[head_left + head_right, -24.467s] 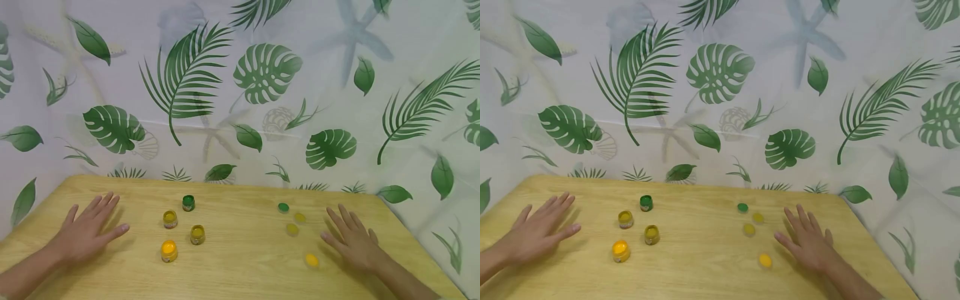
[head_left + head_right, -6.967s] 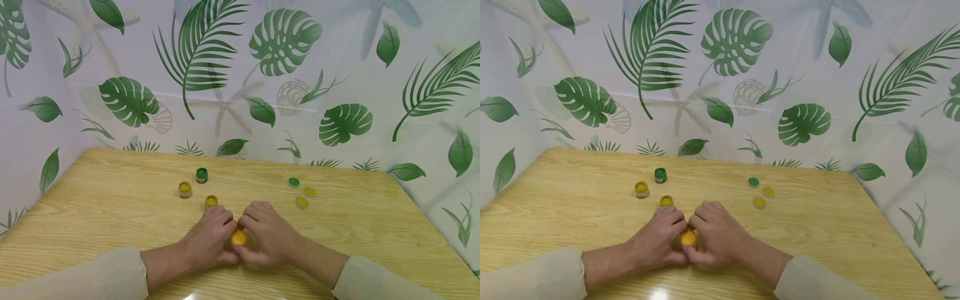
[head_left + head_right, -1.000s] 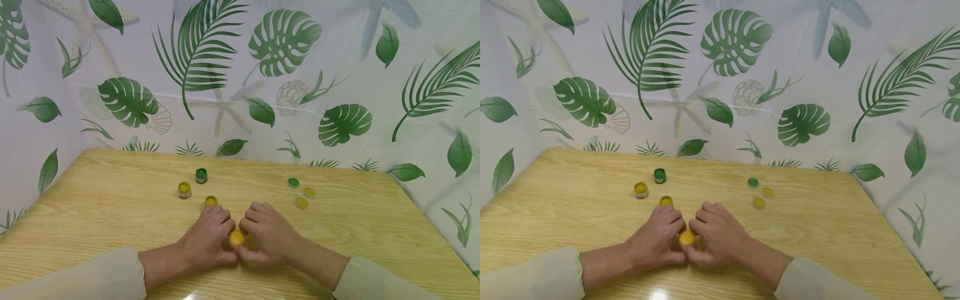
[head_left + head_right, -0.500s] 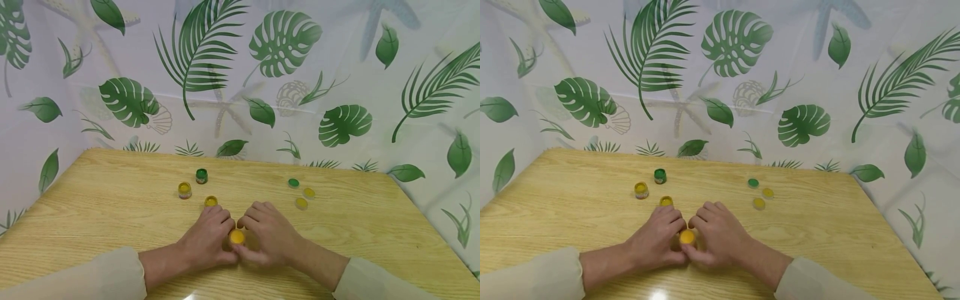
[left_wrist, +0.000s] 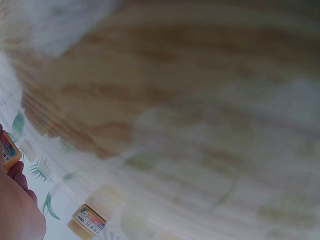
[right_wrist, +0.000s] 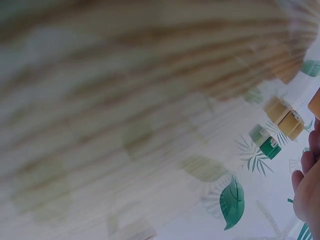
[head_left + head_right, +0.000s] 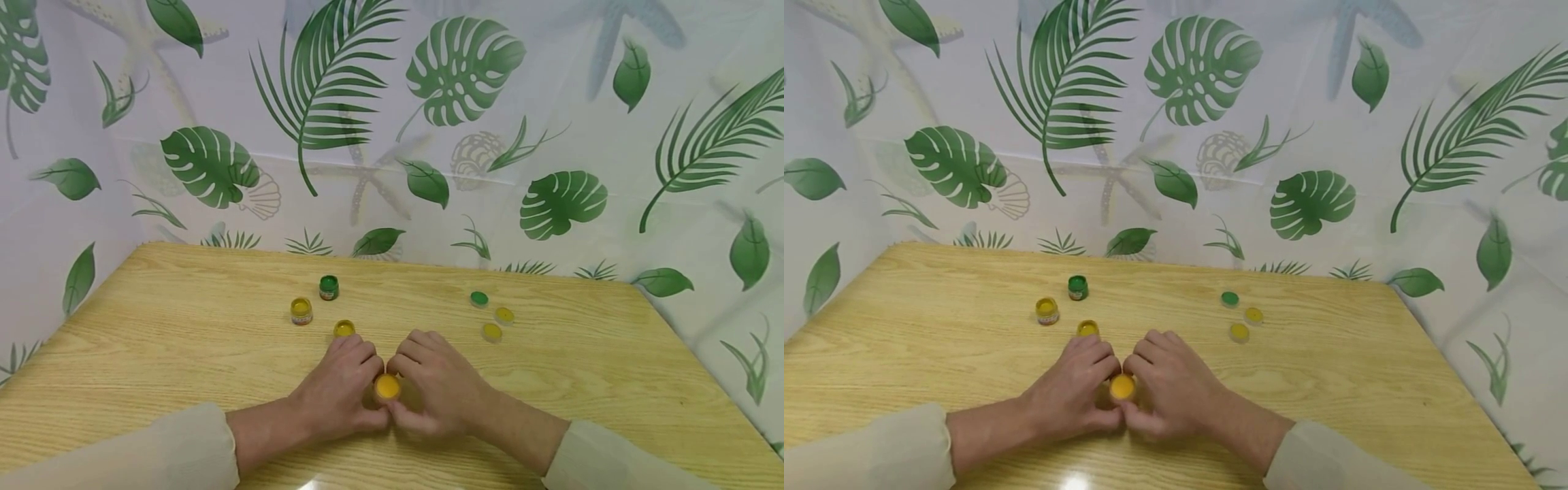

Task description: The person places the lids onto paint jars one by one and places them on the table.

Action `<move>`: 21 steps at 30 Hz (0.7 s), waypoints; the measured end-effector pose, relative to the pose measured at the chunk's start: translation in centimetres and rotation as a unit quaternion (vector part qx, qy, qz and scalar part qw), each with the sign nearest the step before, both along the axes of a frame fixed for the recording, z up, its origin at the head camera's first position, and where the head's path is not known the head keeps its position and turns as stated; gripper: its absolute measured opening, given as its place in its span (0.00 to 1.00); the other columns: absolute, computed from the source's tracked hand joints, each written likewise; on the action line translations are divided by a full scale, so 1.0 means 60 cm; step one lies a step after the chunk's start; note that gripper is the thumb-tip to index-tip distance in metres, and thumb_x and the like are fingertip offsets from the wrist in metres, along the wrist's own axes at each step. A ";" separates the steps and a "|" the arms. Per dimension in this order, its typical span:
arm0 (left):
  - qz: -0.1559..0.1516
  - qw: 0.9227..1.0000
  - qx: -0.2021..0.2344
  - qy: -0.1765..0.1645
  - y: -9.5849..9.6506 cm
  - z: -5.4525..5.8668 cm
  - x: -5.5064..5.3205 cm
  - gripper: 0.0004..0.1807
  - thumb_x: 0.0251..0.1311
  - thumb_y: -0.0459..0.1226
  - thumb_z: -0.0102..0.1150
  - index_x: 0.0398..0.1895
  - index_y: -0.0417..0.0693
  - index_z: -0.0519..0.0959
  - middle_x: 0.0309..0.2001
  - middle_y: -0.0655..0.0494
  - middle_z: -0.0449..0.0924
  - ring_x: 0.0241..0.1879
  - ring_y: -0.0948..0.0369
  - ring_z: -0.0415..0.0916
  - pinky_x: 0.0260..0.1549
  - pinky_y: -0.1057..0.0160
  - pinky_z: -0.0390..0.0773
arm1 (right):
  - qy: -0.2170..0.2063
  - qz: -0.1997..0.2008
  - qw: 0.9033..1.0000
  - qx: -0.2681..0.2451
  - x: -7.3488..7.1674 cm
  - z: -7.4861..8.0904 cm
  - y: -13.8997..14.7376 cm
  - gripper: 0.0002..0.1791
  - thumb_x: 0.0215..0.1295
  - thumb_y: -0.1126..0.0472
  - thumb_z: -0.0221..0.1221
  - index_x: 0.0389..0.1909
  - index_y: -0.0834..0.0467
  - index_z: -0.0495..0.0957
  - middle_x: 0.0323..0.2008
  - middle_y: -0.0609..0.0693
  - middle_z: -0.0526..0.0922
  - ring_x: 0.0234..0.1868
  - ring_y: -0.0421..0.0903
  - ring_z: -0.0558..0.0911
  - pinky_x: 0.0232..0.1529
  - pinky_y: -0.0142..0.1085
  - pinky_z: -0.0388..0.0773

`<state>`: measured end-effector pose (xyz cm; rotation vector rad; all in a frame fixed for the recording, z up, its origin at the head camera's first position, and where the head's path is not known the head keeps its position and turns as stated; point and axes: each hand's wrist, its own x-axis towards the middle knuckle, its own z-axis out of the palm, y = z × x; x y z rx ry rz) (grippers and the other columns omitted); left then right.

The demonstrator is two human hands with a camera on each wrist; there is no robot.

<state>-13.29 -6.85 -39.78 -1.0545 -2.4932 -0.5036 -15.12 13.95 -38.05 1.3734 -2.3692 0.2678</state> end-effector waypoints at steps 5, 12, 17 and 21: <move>-0.002 1.000 -0.002 -0.008 0.000 0.001 0.000 0.18 0.45 0.53 0.70 0.29 0.52 0.77 0.30 0.64 0.70 0.35 0.64 0.62 0.45 0.62 0.67 | 0.003 -0.005 1.000 0.000 0.000 0.000 0.000 0.14 0.54 0.43 0.62 0.31 0.49 0.77 0.30 0.39 0.75 0.36 0.39 0.71 0.41 0.34 0.69; -0.009 1.000 -0.001 -0.007 0.000 0.002 0.000 0.19 0.44 0.53 0.72 0.28 0.53 0.77 0.30 0.65 0.69 0.35 0.64 0.62 0.45 0.62 0.67 | 0.003 -0.008 1.000 0.002 0.000 0.001 -0.001 0.15 0.55 0.42 0.62 0.28 0.49 0.75 0.28 0.39 0.73 0.35 0.39 0.70 0.40 0.34 0.67; -0.017 1.000 0.001 -0.001 0.000 0.000 0.000 0.19 0.44 0.54 0.73 0.28 0.53 0.77 0.30 0.65 0.68 0.35 0.64 0.61 0.45 0.62 0.66 | -0.004 -0.008 1.000 0.000 0.000 0.000 -0.001 0.17 0.56 0.40 0.62 0.27 0.49 0.74 0.26 0.39 0.72 0.33 0.38 0.68 0.40 0.33 0.66; -0.023 1.000 0.001 0.007 0.000 -0.002 0.001 0.21 0.44 0.55 0.73 0.28 0.52 0.77 0.30 0.64 0.68 0.35 0.64 0.61 0.46 0.62 0.66 | -0.005 -0.009 1.000 -0.006 0.001 -0.001 0.001 0.20 0.59 0.36 0.59 0.25 0.49 0.73 0.25 0.39 0.72 0.32 0.38 0.67 0.39 0.33 0.65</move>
